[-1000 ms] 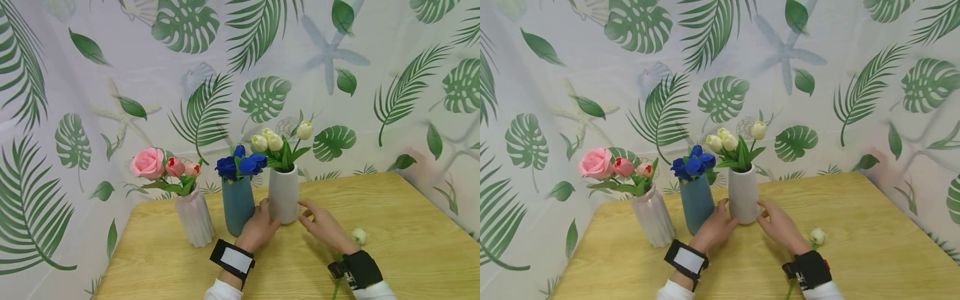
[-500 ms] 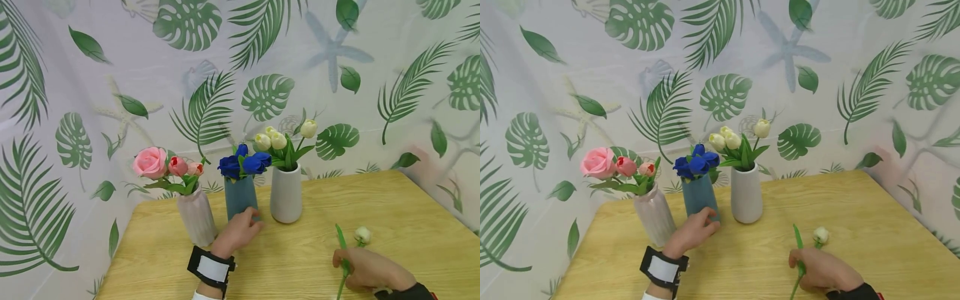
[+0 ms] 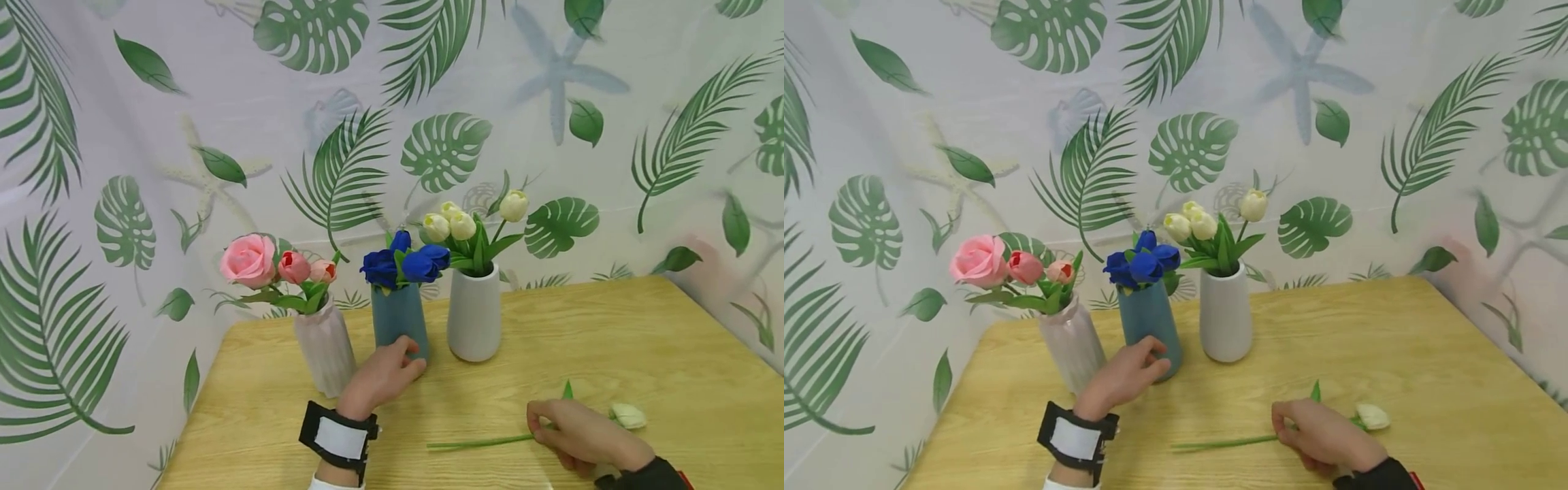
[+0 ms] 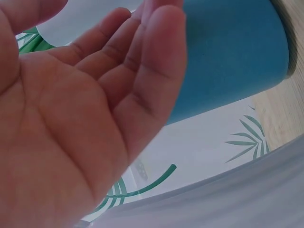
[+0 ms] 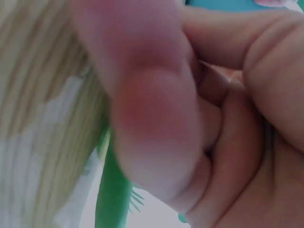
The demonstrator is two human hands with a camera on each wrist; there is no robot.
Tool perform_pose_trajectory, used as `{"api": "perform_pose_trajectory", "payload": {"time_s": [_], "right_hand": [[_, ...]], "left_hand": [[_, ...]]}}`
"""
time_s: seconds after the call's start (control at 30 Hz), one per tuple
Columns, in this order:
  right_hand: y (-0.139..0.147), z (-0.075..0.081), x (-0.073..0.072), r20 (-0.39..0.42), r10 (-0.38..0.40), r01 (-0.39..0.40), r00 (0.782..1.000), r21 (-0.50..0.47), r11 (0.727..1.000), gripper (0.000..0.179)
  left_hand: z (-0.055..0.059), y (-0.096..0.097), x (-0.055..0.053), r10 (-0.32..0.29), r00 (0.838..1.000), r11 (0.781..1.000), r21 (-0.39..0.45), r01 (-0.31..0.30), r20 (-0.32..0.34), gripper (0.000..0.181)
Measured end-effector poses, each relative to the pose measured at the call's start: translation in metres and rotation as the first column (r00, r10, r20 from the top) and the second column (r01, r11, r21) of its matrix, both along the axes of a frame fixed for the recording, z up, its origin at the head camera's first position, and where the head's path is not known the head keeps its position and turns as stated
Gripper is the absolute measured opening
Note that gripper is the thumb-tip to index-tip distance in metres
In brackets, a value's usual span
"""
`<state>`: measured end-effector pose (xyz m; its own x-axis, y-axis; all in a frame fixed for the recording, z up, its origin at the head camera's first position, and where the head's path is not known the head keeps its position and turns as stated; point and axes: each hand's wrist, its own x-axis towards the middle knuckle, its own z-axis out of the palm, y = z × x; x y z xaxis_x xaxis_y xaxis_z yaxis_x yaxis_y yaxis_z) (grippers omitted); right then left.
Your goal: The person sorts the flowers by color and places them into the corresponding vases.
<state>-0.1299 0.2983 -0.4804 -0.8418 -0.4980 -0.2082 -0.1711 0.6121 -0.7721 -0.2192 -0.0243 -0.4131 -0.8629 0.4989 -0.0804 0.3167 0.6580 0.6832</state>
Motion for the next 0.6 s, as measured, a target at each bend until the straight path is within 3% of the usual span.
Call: {"api": "perform_pose_trajectory", "payload": {"time_s": [0.17,0.27,0.37,0.43,0.5,0.6], "right_hand": [[-0.017,0.002,0.005,-0.012,-0.061,0.062,0.998,0.065,0.996,0.017],[-0.031,0.000,0.005,-0.141,-0.013,0.031,0.990,0.130,0.991,0.020],[-0.041,-0.005,0.006,-0.306,0.050,0.020,0.951,0.224,0.974,0.011],[-0.045,-0.008,0.007,-0.366,0.071,0.031,0.928,0.264,0.964,0.011],[-0.046,-0.008,0.009,-0.346,0.048,0.042,0.937,0.248,0.968,0.011],[-0.047,-0.006,0.011,-0.230,-0.048,0.073,0.972,0.099,0.992,0.004]], "left_hand": [[0.001,0.000,0.002,-0.024,1.000,0.999,-0.039,0.024,0.001,0.038],[0.000,-0.001,0.003,-0.038,0.999,0.998,-0.050,0.038,0.003,0.037],[-0.001,-0.001,0.003,-0.042,0.999,0.998,-0.053,0.042,0.004,0.036],[-0.002,-0.002,0.003,-0.043,0.999,0.998,-0.051,0.043,0.007,0.037],[-0.002,-0.003,0.003,-0.042,0.999,0.998,-0.040,0.043,0.016,0.038],[-0.002,-0.004,0.003,-0.039,0.999,0.999,-0.018,0.040,0.029,0.038]]}}
